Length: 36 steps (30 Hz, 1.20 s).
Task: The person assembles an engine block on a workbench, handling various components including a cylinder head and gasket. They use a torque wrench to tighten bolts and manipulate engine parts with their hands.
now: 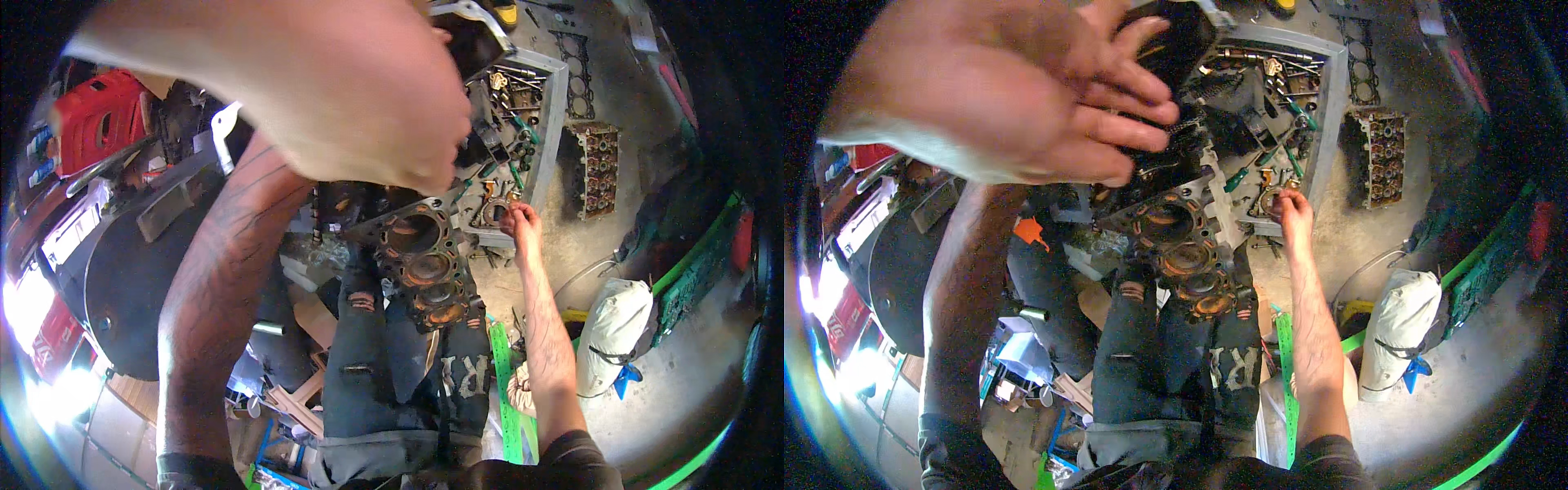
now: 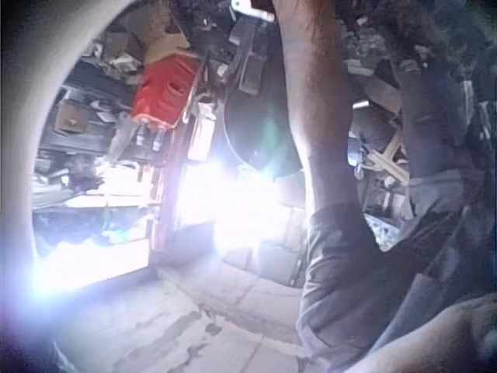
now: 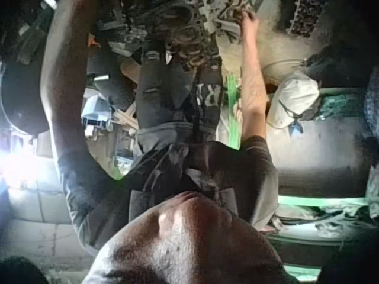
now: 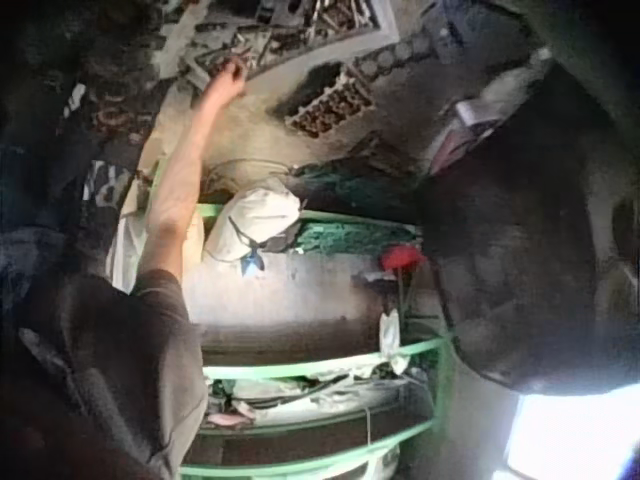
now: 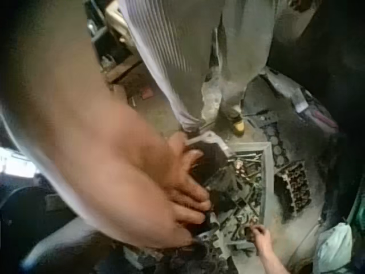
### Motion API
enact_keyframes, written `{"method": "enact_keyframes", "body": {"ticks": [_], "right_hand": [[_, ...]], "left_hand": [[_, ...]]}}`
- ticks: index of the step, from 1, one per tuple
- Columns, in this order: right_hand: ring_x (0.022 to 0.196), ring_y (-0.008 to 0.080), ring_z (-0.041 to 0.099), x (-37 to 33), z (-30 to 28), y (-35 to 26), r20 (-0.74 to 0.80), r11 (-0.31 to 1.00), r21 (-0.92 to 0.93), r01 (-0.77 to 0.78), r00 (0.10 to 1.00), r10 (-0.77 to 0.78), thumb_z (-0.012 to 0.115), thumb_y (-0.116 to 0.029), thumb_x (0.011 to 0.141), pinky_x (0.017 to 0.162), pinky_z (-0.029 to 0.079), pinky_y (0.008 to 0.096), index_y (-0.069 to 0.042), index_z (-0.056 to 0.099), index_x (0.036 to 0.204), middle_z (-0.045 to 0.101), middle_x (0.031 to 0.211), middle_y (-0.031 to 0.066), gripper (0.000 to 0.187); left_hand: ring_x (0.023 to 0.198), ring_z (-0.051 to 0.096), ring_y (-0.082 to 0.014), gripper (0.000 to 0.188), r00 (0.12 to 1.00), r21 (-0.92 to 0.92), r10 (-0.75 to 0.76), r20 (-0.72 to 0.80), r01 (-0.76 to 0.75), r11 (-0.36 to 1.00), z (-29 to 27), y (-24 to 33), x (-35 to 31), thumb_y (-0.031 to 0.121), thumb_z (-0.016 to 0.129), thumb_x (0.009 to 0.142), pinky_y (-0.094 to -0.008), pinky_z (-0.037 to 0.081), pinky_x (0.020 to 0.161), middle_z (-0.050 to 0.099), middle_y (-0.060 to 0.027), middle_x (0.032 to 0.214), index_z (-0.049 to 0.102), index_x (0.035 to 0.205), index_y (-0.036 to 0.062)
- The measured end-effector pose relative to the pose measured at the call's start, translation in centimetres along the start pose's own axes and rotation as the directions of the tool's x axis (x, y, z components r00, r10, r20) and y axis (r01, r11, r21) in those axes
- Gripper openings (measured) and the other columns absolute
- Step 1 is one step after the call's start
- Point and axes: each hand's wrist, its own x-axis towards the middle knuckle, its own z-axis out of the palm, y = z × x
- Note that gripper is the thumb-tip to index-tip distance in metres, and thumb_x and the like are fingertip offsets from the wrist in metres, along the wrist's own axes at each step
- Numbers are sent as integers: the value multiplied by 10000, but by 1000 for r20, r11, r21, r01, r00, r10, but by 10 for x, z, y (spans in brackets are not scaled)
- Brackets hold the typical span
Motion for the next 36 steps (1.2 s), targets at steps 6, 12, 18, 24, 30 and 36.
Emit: {"method": "enact_keyframes", "body": {"ticks": [6,12,18,24,30,36], "right_hand": [[739,220,623,-131,113,-137,224,669,-495,555,825,-519,618,-99,822,666,495,319,-2,618,917,642,828,136,136],[1179,304,434,-71,195,-158,753,-157,-587,795,464,-467,562,-320,844,964,353,388,-98,514,1197,522,1228,120,419],[1182,293,427,-67,247,-191,693,-660,-506,555,717,72,509,-320,801,1031,295,348,-76,586,1101,537,1180,152,394],[1050,252,545,-108,263,-153,738,-854,-374,362,674,-37,501,-199,798,882,417,353,-80,639,1022,608,1082,105,289],[1118,227,554,-70,271,-144,827,-534,-475,700,563,3,494,-193,835,909,444,352,-103,612,1127,590,1201,93,328],[1079,282,547,-8,258,-108,917,-532,-287,797,388,87,479,-237,828,908,431,386,-148,639,1109,605,1159,91,335]], "left_hand": [[604,638,-235,242,996,-115,85,-21,-87,990,17,-3,12,267,604,846,-365,494,555,650,-152,716,619,842,26],[609,642,-242,237,994,-117,88,-63,-95,989,-2,-15,15,263,601,841,-367,496,559,651,-154,716,620,841,26],[614,647,-249,233,986,-198,108,-129,-133,971,2,-31,9,258,598,837,-368,499,562,651,-156,715,621,840,26],[628,653,-272,241,973,-254,166,-159,-202,946,7,-38,8,273,572,845,-377,502,575,654,-150,706,623,822,39],[643,657,-303,251,993,-136,71,-91,-83,987,-3,-35,-2,272,548,863,-403,502,592,655,-153,694,606,756,52],[666,655,-314,251,986,-243,68,-152,-104,964,1,-25,6,270,576,836,-415,502,605,651,-169,702,645,753,42]]}}
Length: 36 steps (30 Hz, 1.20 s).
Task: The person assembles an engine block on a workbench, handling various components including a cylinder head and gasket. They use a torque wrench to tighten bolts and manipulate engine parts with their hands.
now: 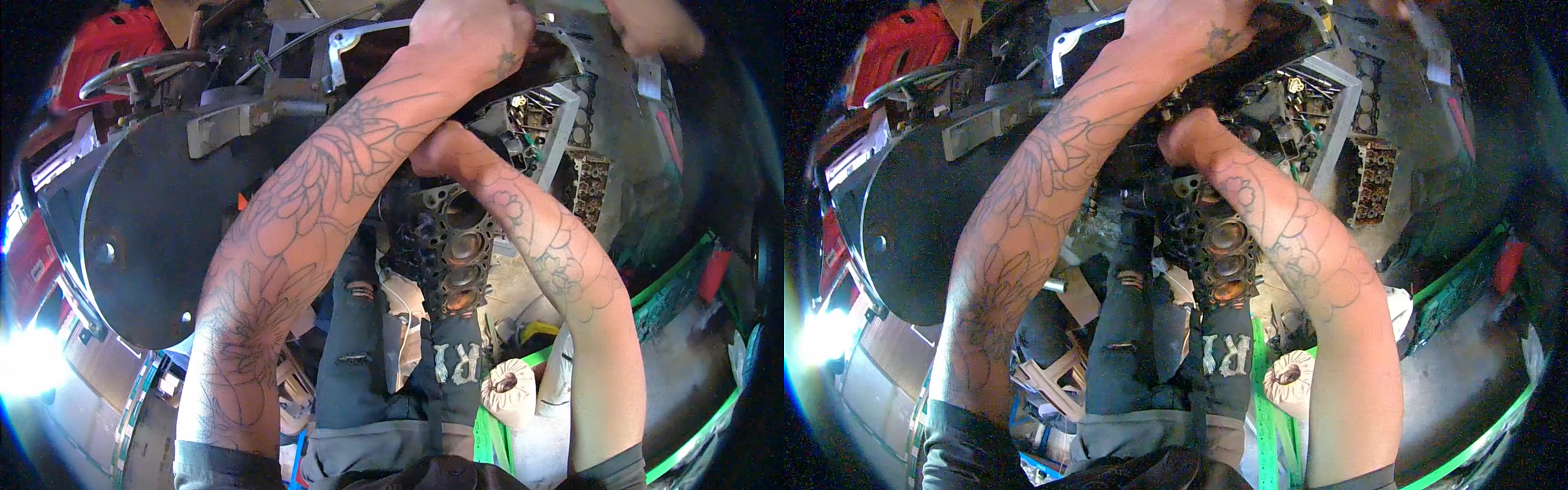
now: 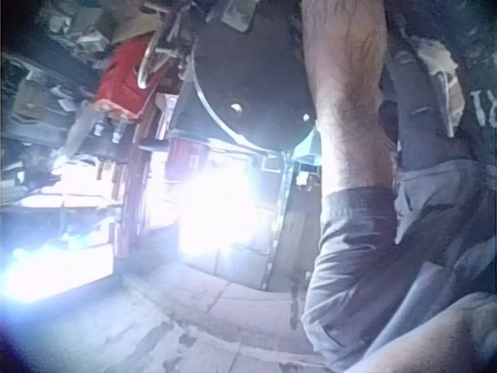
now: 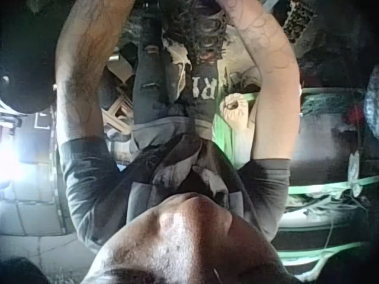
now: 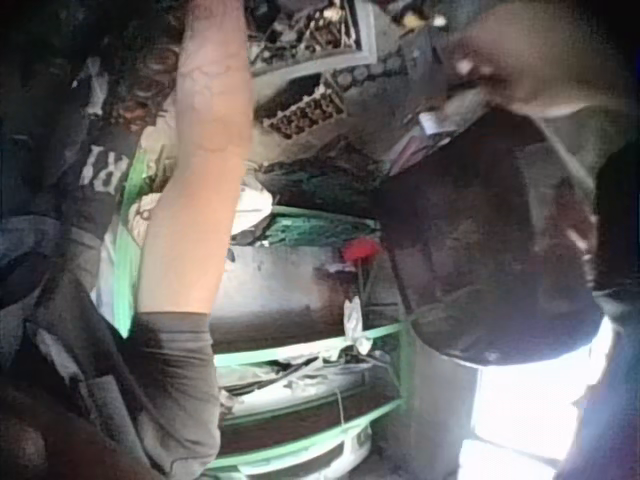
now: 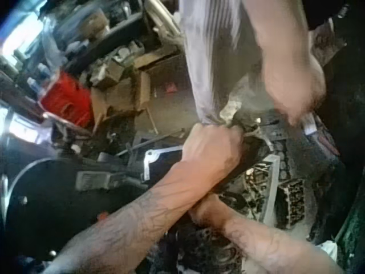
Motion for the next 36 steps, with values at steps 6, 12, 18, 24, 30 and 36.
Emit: {"method": "enact_keyframes", "body": {"ticks": [6,12,18,24,30,36], "right_hand": [[1186,211,473,6,-23,-10,267,995,-25,-101,958,104,512,-252,826,972,362,315,-136,589,1155,529,1269,63,357],[1252,229,440,18,81,46,172,961,-241,139,980,-98,527,-235,830,1034,340,333,-123,553,1222,476,1355,87,409],[1252,227,439,19,9,16,206,986,139,96,971,-124,475,-255,871,1024,346,339,-145,549,1219,478,1354,81,373],[1277,225,407,0,-19,-16,288,996,31,-83,955,70,472,-237,861,1062,294,353,-132,553,1208,452,1373,94,372],[1278,248,406,10,-34,-28,341,999,-8,-37,939,37,483,-227,837,1086,262,382,-112,517,1253,449,1372,116,434],[1108,211,557,13,-19,-16,260,991,120,-51,965,18,480,-238,854,919,417,419,-197,659,1077,615,1181,33,289]], "left_hand": [[666,657,-308,276,1000,26,-8,-3,8,1000,-13,-12,-16,271,554,844,-420,503,614,653,-164,699,669,741,42],[665,658,-306,259,997,12,-33,74,32,999,-8,8,-3,267,545,843,-428,501,617,654,-160,695,657,742,56],[673,661,-306,230,983,102,-111,144,96,990,-7,-5,-14,242,535,833,-434,498,616,656,-163,703,649,758,57],[694,662,-309,207,972,55,-103,210,94,994,-15,0,-12,234,547,809,-439,497,626,658,-156,714,654,784,58],[708,659,-318,195,992,115,-42,120,28,993,0,-12,-7,210,531,809,-444,487,634,655,-161,725,646,771,58],[676,654,-318,176,996,109,-30,85,20,994,2,-7,-10,189,531,801,-438,483,625,657,-155,719,642,741,67]]}}
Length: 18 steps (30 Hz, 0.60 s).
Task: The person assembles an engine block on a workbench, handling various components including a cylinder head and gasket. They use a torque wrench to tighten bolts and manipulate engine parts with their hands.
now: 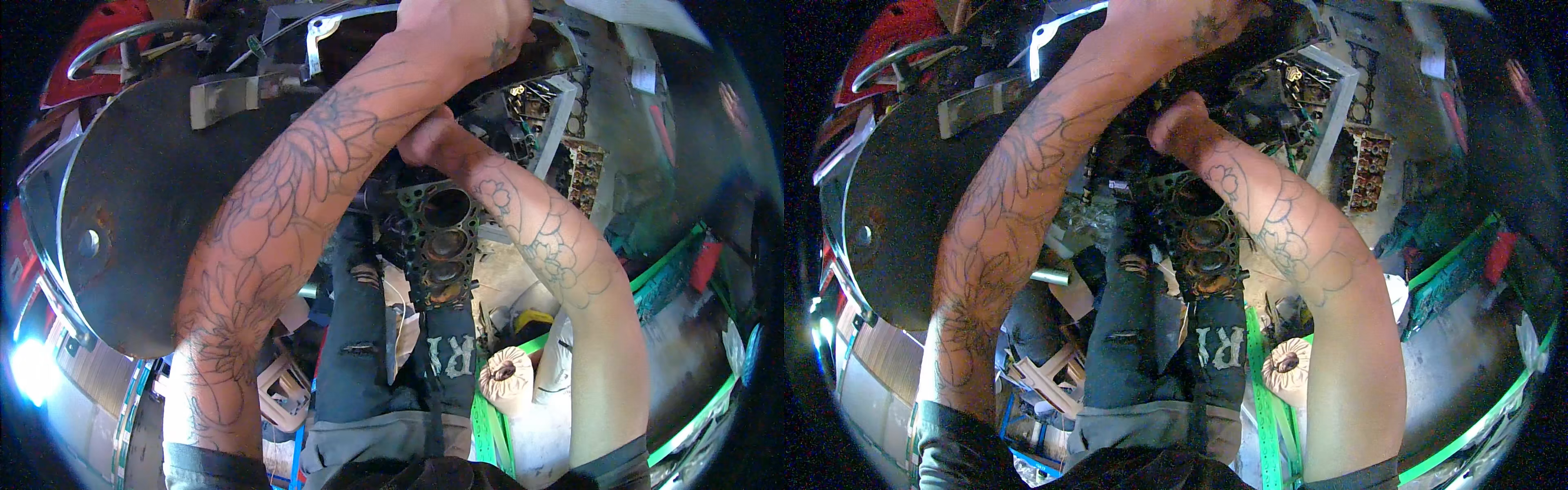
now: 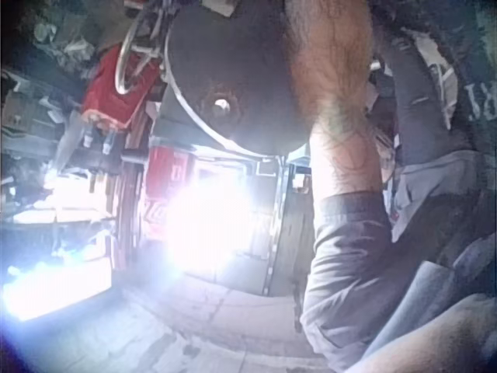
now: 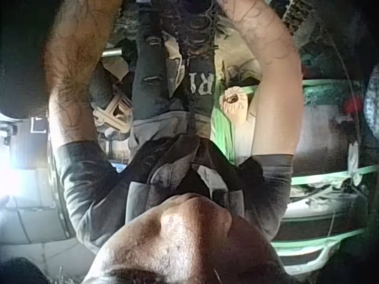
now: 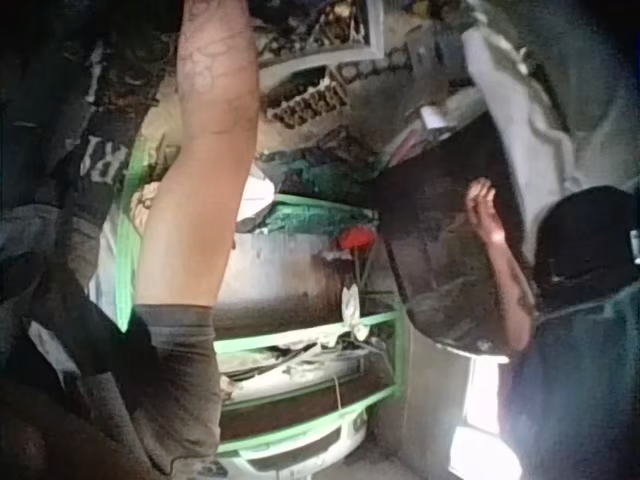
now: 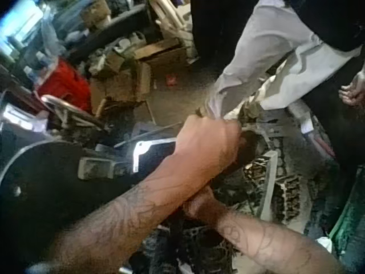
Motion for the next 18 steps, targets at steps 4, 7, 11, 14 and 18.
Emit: {"method": "enact_keyframes", "body": {"ticks": [4,7,11,14,18], "right_hand": [[1101,210,560,6,31,25,-190,1000,17,5,982,-2,483,-262,858,916,418,413,-200,652,1092,622,1158,38,294],[1071,202,576,9,18,19,-84,1000,10,21,996,-20,476,-270,861,898,427,408,-198,654,1081,632,1133,35,292],[1058,191,577,-10,-32,0,92,998,-59,22,996,-17,465,-265,860,894,427,392,-184,653,1067,629,1131,34,291],[1150,200,510,-20,-5,5,-270,982,-189,4,961,-56,480,-244,845,964,384,356,-153,637,1089,580,1211,56,304],[954,202,625,-9,-16,14,37,997,-52,52,998,-50,504,-295,821,841,460,390,-202,688,991,668,1022,43,267]], "left_hand": [[657,652,-309,187,999,-52,36,7,-36,998,0,12,5,200,538,807,-435,474,632,658,-149,713,646,726,71],[659,653,-303,210,997,-52,44,-57,-47,998,3,9,2,230,554,815,-429,473,632,659,-146,711,648,717,69],[651,650,-311,250,996,13,36,-83,-35,999,-3,8,-4,276,575,823,-422,478,623,654,-151,699,649,710,65],[660,651,-313,269,999,23,26,-45,-25,999,-9,10,0,300,586,825,-418,485,626,656,-158,708,656,725,60],[696,657,-317,285,996,20,-29,89,28,999,-13,14,15,318,594,826,-423,496,659,660,-167,735,667,763,50]]}}
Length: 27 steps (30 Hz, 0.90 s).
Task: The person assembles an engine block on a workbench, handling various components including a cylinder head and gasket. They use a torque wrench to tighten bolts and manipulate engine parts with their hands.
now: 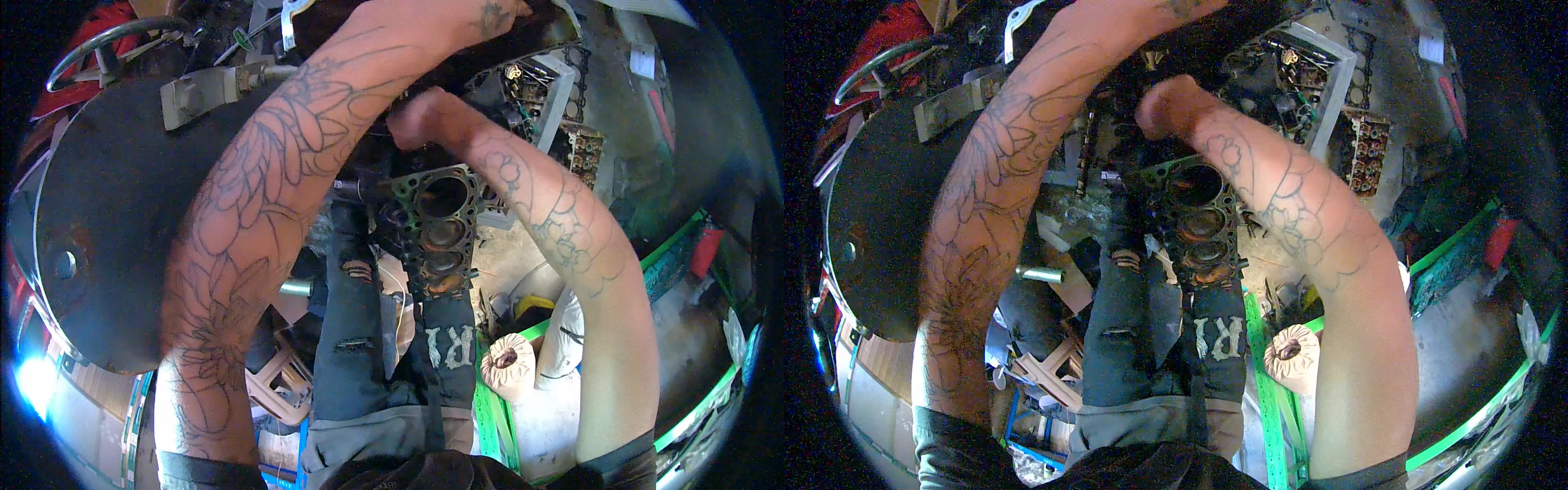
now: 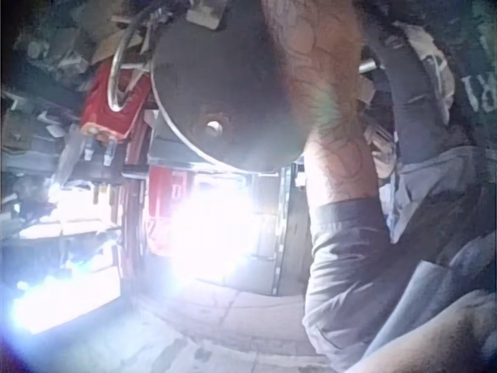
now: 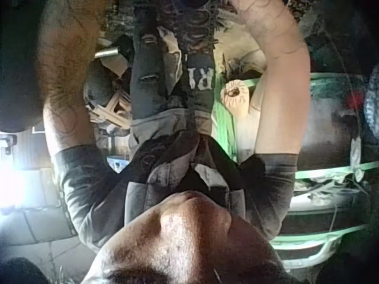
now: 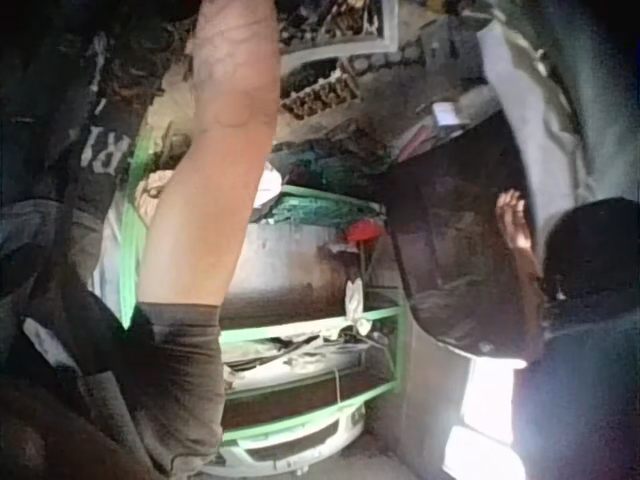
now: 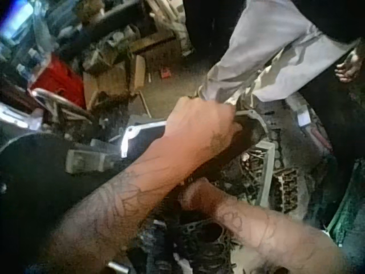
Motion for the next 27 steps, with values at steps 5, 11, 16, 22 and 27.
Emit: {"method": "enact_keyframes", "body": {"ticks": [5,11,16,22,27], "right_hand": [[1001,226,615,-8,-19,-18,172,993,14,-118,979,114,452,-191,834,842,475,362,-102,676,990,659,1049,99,287],[1086,268,584,-22,-44,-30,188,996,73,-56,981,42,482,-237,841,899,446,407,-113,638,1114,616,1167,96,338],[1080,246,588,-23,-26,-23,25,991,-79,-105,994,107,493,-255,836,863,472,366,-134,653,1085,629,1138,100,320],[1001,254,620,-17,-11,-5,-74,991,114,64,996,-56,501,-222,820,840,477,376,-109,687,1009,669,1048,73,289],[976,262,630,-1,-2,-15,-178,994,-92,-64,983,47,508,-192,814,814,485,404,-91,693,956,676,1019,83,255]], "left_hand": [[733,658,-326,291,996,4,27,-90,-27,1000,2,-7,-10,322,599,828,-423,502,681,663,-175,769,672,784,44],[735,656,-326,272,999,19,8,-53,-7,1000,1,-12,-7,307,608,817,-420,501,676,662,-175,773,669,768,46],[720,655,-322,267,1000,54,4,-23,-3,999,8,-8,-3,298,603,811,-420,499,665,659,-175,758,666,747,47],[701,649,-326,262,996,7,38,-85,-38,999,8,-9,-5,300,608,794,-430,493,652,655,-172,739,660,744,48],[705,646,-330,265,993,22,47,-111,-45,999,13,-15,-5,303,607,800,-429,488,651,655,-169,743,656,753,48]]}}
